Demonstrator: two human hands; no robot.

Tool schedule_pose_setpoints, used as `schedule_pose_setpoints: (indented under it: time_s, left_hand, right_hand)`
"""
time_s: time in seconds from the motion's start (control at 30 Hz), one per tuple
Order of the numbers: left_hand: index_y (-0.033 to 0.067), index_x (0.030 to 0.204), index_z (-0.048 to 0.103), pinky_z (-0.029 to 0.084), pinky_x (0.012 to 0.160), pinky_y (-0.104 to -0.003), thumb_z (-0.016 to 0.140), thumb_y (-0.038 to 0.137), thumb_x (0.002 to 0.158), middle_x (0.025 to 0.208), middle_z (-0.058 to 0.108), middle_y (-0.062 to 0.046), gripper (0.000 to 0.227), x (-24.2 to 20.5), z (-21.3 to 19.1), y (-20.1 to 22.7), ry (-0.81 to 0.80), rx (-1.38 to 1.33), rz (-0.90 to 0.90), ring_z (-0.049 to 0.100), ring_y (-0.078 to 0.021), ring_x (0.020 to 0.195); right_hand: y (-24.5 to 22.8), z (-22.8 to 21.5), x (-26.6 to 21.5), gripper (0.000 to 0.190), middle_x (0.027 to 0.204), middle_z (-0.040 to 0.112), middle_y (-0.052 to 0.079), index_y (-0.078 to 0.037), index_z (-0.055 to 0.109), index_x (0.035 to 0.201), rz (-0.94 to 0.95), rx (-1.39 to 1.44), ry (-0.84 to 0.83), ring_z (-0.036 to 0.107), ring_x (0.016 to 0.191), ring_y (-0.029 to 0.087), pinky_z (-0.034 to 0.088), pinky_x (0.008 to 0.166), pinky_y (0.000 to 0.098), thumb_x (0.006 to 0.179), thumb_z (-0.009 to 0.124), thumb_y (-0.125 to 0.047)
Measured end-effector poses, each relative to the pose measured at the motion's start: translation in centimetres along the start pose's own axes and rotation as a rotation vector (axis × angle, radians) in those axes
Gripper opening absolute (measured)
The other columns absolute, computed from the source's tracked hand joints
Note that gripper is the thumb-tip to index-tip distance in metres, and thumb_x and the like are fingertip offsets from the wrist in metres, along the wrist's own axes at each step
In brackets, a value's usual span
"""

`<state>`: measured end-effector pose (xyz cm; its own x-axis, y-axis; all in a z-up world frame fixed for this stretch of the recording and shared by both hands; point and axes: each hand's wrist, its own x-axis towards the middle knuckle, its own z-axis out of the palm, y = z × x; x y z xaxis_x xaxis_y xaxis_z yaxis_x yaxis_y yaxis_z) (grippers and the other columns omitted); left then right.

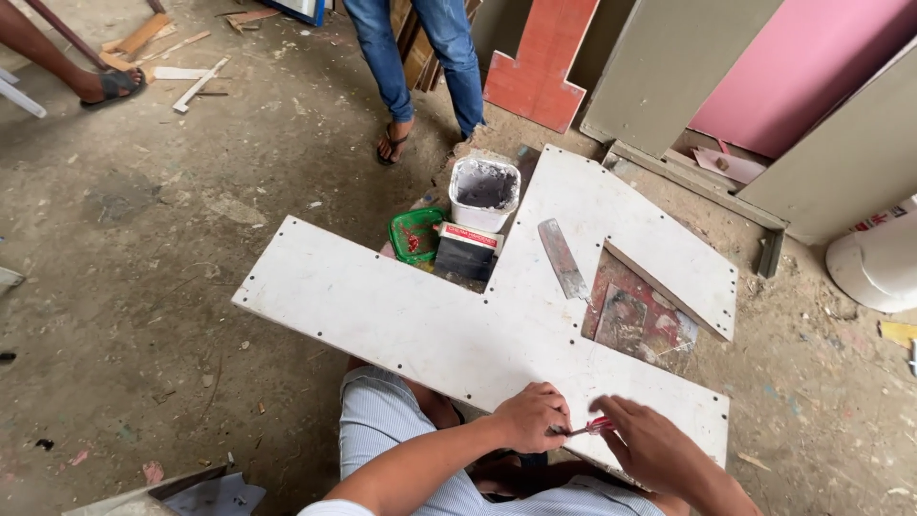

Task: The person sands a white wooden board with a sanding block, then uses a screwdriver to scrape the surface. The person works on a single board placed on their lap.

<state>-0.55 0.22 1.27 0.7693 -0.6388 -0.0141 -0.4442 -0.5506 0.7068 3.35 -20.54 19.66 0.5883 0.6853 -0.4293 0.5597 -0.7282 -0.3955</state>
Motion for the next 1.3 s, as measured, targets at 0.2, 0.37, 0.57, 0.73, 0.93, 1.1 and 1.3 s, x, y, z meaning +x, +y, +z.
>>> schedule_pose_setpoints:
  time_s: [0.2,0.37,0.57,0.73,0.93,1.1,1.3]
  left_hand:
    - [0.0143,0.107,0.079,0.035,0.106,-0.047,0.064,0.036,0.093,0.115,0.067,-0.001,0.03,0.1,0.5,-0.4,0.033,-0.031,-0.001,0.048,-0.0269,0.12]
    - [0.0137,0.105,0.079,0.035,0.107,-0.046,0.063,0.036,0.093,0.117,0.068,0.0,0.03,-0.1,0.3,-0.2,0.046,-0.029,0.0,0.048,-0.0266,0.12]
    - [0.0136,0.108,0.079,0.034,0.109,-0.046,0.063,0.037,0.093,0.117,0.067,0.0,0.032,0.1,0.1,0.1,0.033,-0.02,-0.004,0.047,-0.0272,0.122]
    - [0.0138,0.112,0.078,0.036,0.108,-0.047,0.058,0.039,0.094,0.119,0.069,-0.004,0.036,-0.2,0.1,0.2,0.02,-0.004,-0.02,0.05,-0.028,0.119]
    - [0.011,0.107,0.079,0.036,0.105,-0.046,0.061,0.037,0.093,0.114,0.069,-0.003,0.034,-0.1,0.9,0.0,0.044,0.008,0.009,0.049,-0.027,0.115]
    - [0.0156,0.107,0.079,0.037,0.105,-0.046,0.06,0.037,0.094,0.117,0.07,-0.003,0.032,-0.1,0.8,-0.3,0.057,0.019,0.022,0.051,-0.0273,0.117]
    - [0.0102,0.106,0.076,0.035,0.104,-0.046,0.061,0.032,0.096,0.108,0.066,-0.004,0.028,-0.8,-0.9,1.6,0.056,-0.023,0.031,0.048,-0.0297,0.114]
  right_hand:
    - [-0.8,-0.2,1.6,0.042,0.075,0.074,-0.001,-0.019,0.053,0.101,0.234,-0.203,-0.074,0.063,0.055,0.021,0.051,0.051,0.0361,0.102,0.047,-0.061]
    - [-2.0,-1.0,1.6,0.021,0.103,0.073,0.001,-0.023,0.048,0.119,0.148,-0.079,-0.122,0.066,0.076,0.023,0.048,0.069,0.0392,0.103,0.052,-0.036]
    - [-3.1,-2.0,1.8,0.03,0.095,0.068,0.004,-0.021,0.048,0.119,0.205,-0.242,-0.114,0.068,0.074,0.029,0.053,0.063,0.0439,0.104,0.047,-0.047]
    - [-1.0,0.8,2.0,0.018,0.071,0.066,0.002,-0.022,0.046,0.1,0.061,-0.142,-0.053,0.055,0.053,0.02,0.042,0.05,0.0371,0.106,0.049,-0.038]
    - [-1.4,-0.7,0.6,0.036,0.094,0.07,0.006,-0.022,0.045,0.111,0.179,-0.249,-0.138,0.068,0.079,0.032,0.052,0.068,0.0464,0.101,0.054,-0.055]
    - [-0.3,1.3,1.2,0.042,0.075,0.075,0.002,-0.019,0.056,0.106,0.285,-0.255,-0.096,0.064,0.057,0.024,0.048,0.054,0.0379,0.102,0.047,-0.06]
    - [-1.2,-1.0,-0.2,0.023,0.115,0.061,0.005,-0.018,0.053,0.124,-0.091,-0.131,-0.035,0.061,0.102,0.027,0.051,0.083,0.0431,0.102,0.053,-0.024]
